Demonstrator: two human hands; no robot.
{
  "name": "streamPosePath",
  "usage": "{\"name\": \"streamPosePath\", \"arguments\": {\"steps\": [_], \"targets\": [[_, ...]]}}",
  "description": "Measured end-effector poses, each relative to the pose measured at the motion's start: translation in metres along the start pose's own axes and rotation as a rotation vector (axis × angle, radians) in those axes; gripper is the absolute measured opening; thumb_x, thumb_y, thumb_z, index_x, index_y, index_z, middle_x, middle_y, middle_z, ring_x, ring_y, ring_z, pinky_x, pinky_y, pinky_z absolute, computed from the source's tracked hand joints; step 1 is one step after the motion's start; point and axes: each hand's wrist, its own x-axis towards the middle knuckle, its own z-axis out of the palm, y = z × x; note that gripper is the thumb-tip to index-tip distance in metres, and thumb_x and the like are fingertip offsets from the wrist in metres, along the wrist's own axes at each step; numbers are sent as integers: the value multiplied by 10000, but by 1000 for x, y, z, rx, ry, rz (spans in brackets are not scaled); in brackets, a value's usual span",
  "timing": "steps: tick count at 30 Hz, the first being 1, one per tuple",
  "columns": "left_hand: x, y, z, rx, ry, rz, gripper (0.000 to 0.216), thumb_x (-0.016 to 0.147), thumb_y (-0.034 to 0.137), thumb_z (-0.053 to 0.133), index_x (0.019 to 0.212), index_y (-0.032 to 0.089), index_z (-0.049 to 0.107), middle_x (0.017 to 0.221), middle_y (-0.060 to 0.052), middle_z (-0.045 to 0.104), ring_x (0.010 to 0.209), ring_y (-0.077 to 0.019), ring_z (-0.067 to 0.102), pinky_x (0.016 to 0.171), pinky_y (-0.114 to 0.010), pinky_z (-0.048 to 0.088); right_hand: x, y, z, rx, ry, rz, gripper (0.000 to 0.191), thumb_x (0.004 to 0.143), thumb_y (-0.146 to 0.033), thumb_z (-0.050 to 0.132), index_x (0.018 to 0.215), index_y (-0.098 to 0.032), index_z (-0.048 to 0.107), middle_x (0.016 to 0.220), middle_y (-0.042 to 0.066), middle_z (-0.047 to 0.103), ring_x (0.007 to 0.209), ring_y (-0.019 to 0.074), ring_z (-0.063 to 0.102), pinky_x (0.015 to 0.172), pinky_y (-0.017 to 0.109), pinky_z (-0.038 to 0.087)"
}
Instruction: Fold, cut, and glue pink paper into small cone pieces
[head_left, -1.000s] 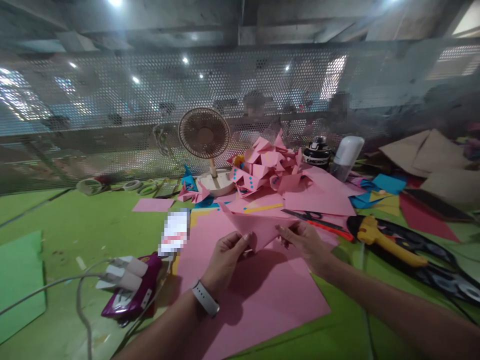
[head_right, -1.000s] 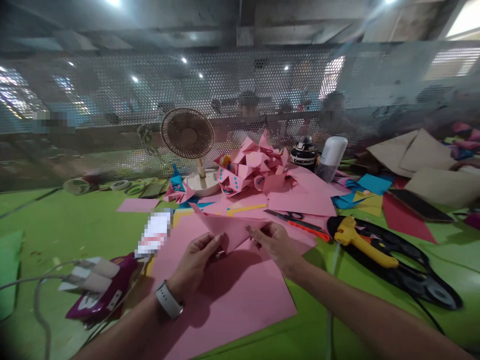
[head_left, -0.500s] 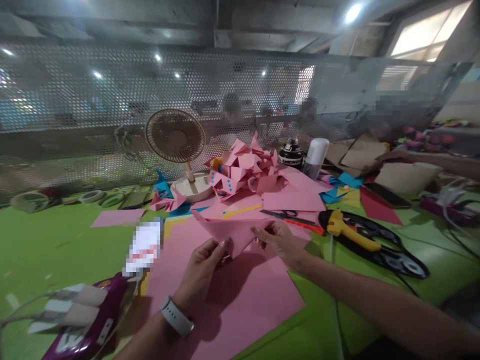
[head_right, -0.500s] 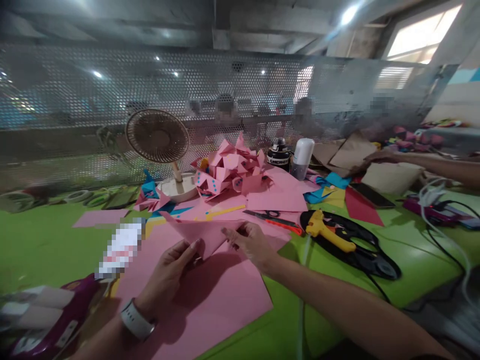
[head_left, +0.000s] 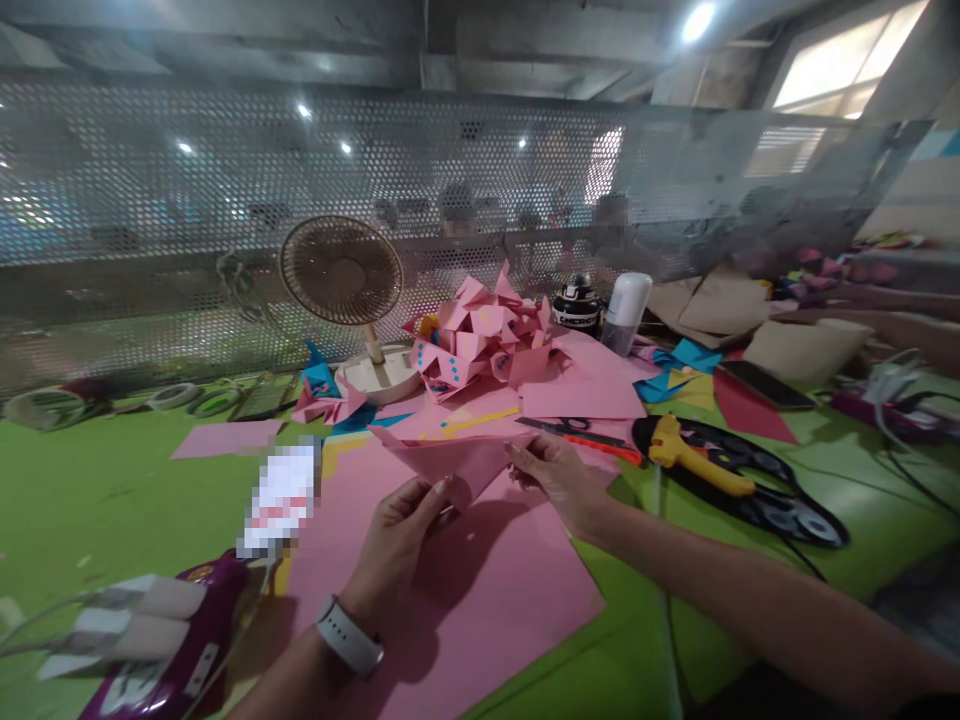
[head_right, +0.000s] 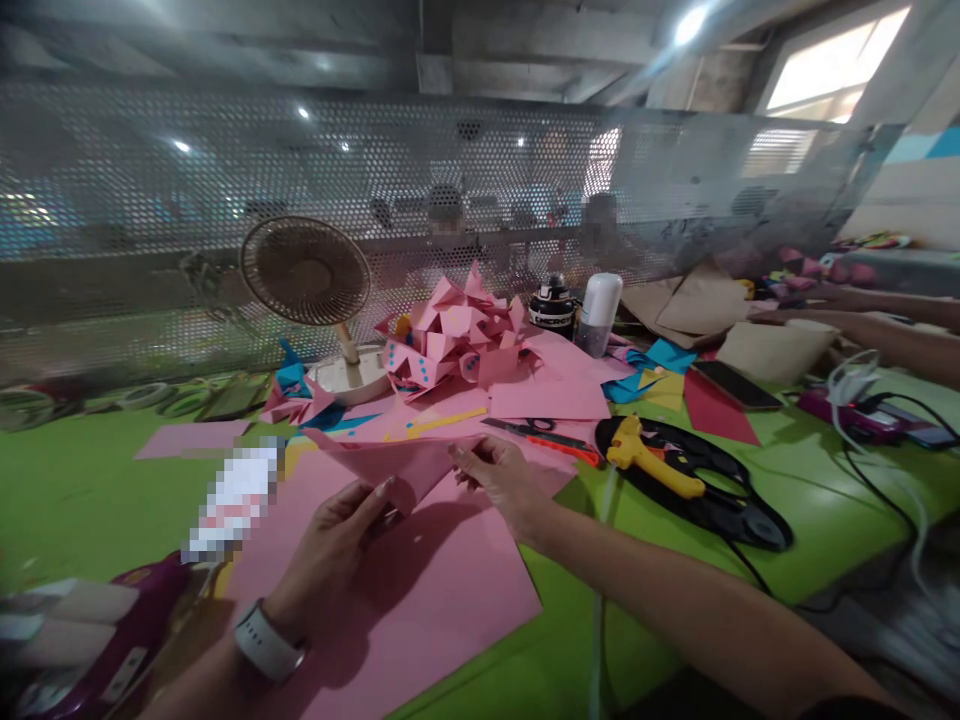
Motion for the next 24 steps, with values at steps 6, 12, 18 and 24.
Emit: {"name": "streamPosePath", "arguments": {"steps": [6,12,18,24], "targets": [[1,-3,-3,2,-7,-8,222,693,364,723,736,156,660,727,4,637,673,-94,548,674,-192,462,0,4,-1,49,-2,14,334,652,-448,724,671,-161,554,547,-48,562,504,66,484,518,204,354],[-1,-2,-1,4,-22,6,227,710,345,712,671,144,614,635,30,551,579,-63,466,597,-162,433,-1,5,-1,36,-5,-3,314,657,-433,727,666,-161,570,560,-42,558,512,71,473,531,219,353],[-3,-1,-1,2,-53,1,190,740,321,692,740,146,617,701,12,580,623,-76,505,633,-187,461,0,4,-1,10,-14,-32,295,682,-418,713,673,-157,576,556,-36,559,505,68,467,510,213,341],[-3,-4,-1,-48,-88,-70,233,695,319,731,730,119,616,635,-2,580,582,-95,516,627,-249,502,-3,1,2,-76,-22,-74,315,674,-444,706,655,-156,579,549,-33,547,509,81,471,513,226,358]]}}
